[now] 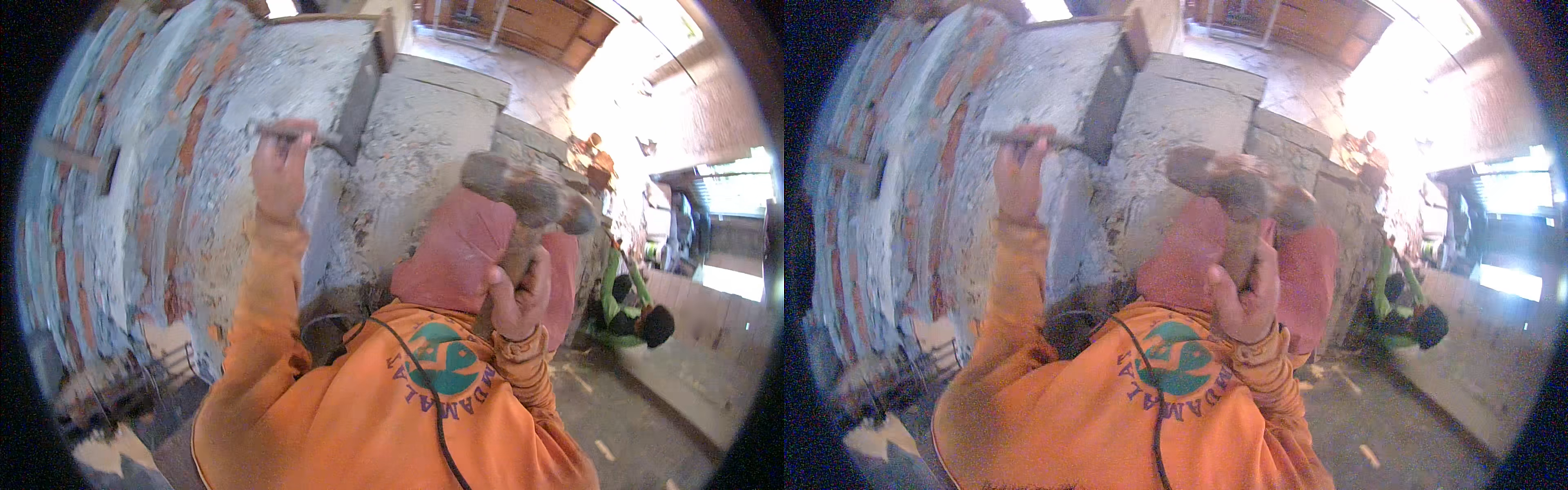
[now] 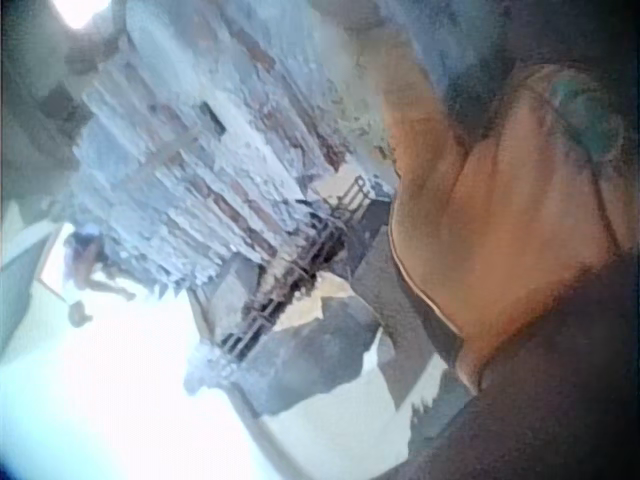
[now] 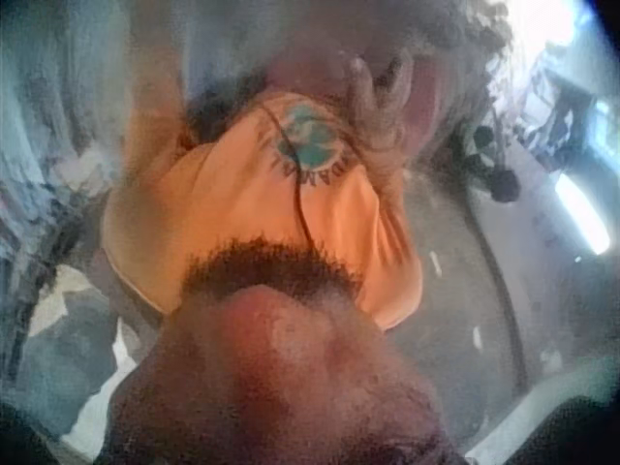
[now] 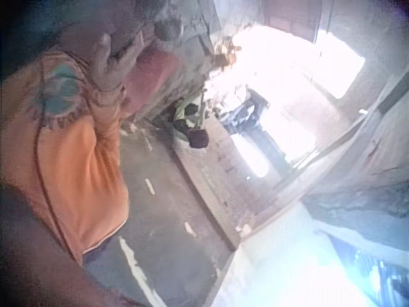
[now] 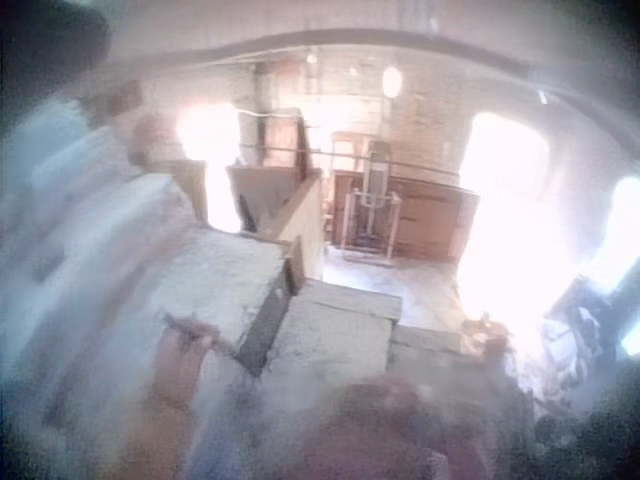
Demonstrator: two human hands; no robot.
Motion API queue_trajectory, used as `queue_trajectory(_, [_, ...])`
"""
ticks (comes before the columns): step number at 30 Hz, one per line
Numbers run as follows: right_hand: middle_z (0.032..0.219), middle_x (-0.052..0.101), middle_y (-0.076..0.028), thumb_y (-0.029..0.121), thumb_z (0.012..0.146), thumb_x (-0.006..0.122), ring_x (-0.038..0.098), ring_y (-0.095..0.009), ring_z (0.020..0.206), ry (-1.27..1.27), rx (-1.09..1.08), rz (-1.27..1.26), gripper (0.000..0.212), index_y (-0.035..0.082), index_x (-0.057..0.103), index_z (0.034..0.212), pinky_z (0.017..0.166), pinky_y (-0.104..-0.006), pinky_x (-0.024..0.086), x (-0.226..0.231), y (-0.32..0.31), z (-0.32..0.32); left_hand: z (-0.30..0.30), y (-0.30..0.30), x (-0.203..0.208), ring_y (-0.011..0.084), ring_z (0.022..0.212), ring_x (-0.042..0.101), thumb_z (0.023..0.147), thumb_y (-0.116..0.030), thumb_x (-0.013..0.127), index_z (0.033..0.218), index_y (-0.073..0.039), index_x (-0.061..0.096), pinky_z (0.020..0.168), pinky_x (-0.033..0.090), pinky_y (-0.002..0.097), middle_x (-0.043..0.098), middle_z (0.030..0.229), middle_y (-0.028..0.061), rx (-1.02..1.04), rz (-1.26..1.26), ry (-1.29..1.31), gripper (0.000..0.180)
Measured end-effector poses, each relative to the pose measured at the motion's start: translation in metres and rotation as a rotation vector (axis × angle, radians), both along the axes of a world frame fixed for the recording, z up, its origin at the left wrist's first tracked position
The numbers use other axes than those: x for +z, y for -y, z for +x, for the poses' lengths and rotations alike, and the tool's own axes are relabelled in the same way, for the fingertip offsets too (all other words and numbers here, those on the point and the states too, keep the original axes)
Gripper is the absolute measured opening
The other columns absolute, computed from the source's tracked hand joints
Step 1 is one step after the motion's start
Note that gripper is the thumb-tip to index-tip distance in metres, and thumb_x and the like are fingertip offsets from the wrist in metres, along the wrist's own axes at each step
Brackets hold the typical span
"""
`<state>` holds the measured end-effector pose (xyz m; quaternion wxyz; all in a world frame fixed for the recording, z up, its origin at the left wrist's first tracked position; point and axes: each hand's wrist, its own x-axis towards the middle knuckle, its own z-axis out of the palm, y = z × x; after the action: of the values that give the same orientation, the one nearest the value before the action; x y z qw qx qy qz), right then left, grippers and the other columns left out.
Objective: The person uses a hammer and a chisel to chip away at and remove sections of tile and concrete from the surface of a set of stairs.
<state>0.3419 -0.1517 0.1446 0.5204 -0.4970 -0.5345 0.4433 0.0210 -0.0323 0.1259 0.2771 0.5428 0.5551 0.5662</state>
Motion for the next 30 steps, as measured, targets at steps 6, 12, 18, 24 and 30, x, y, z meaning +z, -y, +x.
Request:
queue_trajectory(6, [0.077,0.054,-0.008,0.007,0.086,0.057,0.052,-0.011,0.055,0.042,0.027,0.078,0.027,-0.001,0.041,0.107,0.050,-0.0228,0.044,0.007,0.000,-0.007,-0.037,-0.034,-0.017,0.0150,0.093,0.060,0.087,-0.001,0.057,0.106,0.000,0.053,0.085,0.047,0.0278,0.063,0.099,0.0081,0.040,0.069,0.065,0.019])
queue_trajectory(12, [0.079,0.054,-0.008,0.005,0.086,0.057,0.053,-0.011,0.057,0.076,0.067,0.015,0.029,-0.003,0.042,0.110,0.050,-0.0235,0.045,0.010,0.000,-0.013,-0.020,-0.036,-0.014,0.0148,0.094,0.059,0.086,-0.002,0.060,0.103,-0.001,0.057,0.085,0.048,0.0294,0.064,0.097,0.0070,-0.037,0.066,0.145,0.017])
queue_trajectory(18, [0.079,0.055,-0.004,0.009,0.085,0.060,0.054,-0.011,0.062,0.192,0.109,0.035,0.041,-0.006,0.044,0.119,0.055,-0.0226,0.044,0.004,-0.006,-0.017,-0.023,-0.040,-0.022,0.0127,0.090,0.059,0.085,-0.004,0.062,0.099,-0.001,0.059,0.082,0.047,0.0275,0.065,0.095,0.0056,0.023,0.095,0.089,0.014])
queue_trajectory(24, [0.084,0.057,-0.008,0.009,0.085,0.058,0.053,-0.010,0.063,0.284,0.207,-0.066,0.040,-0.005,0.045,0.121,0.057,-0.0245,0.044,0.031,-0.023,-0.043,-0.036,-0.041,-0.030,0.0089,0.080,0.059,0.085,-0.005,0.063,0.097,-0.002,0.059,0.071,0.049,0.0246,0.063,0.086,0.0027,-0.085,0.141,0.166,0.013])
queue_trajectory(30, [0.079,0.053,-0.005,0.008,0.087,0.053,0.049,-0.009,0.055,0.466,0.281,0.056,0.034,-0.008,0.046,0.117,0.048,-0.0221,0.040,0.033,-0.042,-0.060,-0.040,-0.038,-0.028,0.0113,0.088,0.059,0.085,-0.006,0.061,0.097,-0.001,0.061,0.083,0.047,0.0281,0.064,0.093,0.0042,-0.172,0.027,0.161,0.013])
